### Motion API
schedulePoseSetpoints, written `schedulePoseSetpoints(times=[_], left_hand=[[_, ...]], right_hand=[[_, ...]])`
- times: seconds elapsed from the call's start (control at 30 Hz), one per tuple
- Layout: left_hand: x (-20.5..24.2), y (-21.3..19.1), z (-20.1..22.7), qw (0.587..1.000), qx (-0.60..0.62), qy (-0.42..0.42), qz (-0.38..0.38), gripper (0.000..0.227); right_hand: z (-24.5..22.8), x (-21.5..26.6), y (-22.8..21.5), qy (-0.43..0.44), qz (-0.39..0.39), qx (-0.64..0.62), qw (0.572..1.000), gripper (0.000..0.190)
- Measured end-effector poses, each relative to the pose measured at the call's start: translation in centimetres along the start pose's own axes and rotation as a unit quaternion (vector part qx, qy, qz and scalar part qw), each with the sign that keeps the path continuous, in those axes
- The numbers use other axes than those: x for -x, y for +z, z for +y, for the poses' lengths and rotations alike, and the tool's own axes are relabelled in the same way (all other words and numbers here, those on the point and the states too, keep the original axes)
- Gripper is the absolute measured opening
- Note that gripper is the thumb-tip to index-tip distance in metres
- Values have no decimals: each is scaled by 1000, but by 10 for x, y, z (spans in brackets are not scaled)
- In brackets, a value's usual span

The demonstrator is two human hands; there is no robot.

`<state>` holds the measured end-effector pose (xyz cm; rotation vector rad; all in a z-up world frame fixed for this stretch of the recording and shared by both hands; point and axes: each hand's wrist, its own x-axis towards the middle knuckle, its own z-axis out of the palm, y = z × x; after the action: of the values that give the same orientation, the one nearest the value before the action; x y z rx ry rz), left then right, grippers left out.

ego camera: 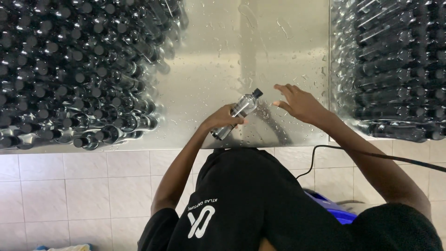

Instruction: The person repeatedly picks up clear plastic bottles from a large pile on a metal table, screws on black caps, and places the capped bottles onto a second pile. The process is continuous and repetitive throughout the video.

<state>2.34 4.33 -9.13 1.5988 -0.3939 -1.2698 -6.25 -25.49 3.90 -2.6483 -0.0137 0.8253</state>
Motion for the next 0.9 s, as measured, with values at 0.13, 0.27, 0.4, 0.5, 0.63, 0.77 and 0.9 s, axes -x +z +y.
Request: schedulePoseSetpoints(times=[0.13, 0.27, 0.4, 0.5, 0.63, 0.77, 0.9], left_hand=[[10, 14, 24, 997, -16, 25, -74, 65], [1, 21, 16, 991, -31, 40, -125, 61], [2, 35, 37, 986, -90, 42, -131, 75], [8, 49, 60, 990, -43, 28, -133, 62], [1, 60, 73, 980, -8, -1, -198, 63], [-29, 71, 50, 946, 82, -73, -305, 87], [-31, 89, 78, 922, 138, -155, -326, 67]], right_hand=[[27, -25, 29, -159, 20, 167, 973, 60], [45, -26, 35, -246, 52, 266, 930, 57], [64, -19, 67, -164, 59, 108, 979, 67], [60, -2, 63, -58, 84, 5, 995, 66], [66, 24, 48, -128, 212, 134, 959, 62], [97, 31, 75, -320, 384, 251, 829, 68], [119, 31, 103, -368, 441, 194, 795, 60]])
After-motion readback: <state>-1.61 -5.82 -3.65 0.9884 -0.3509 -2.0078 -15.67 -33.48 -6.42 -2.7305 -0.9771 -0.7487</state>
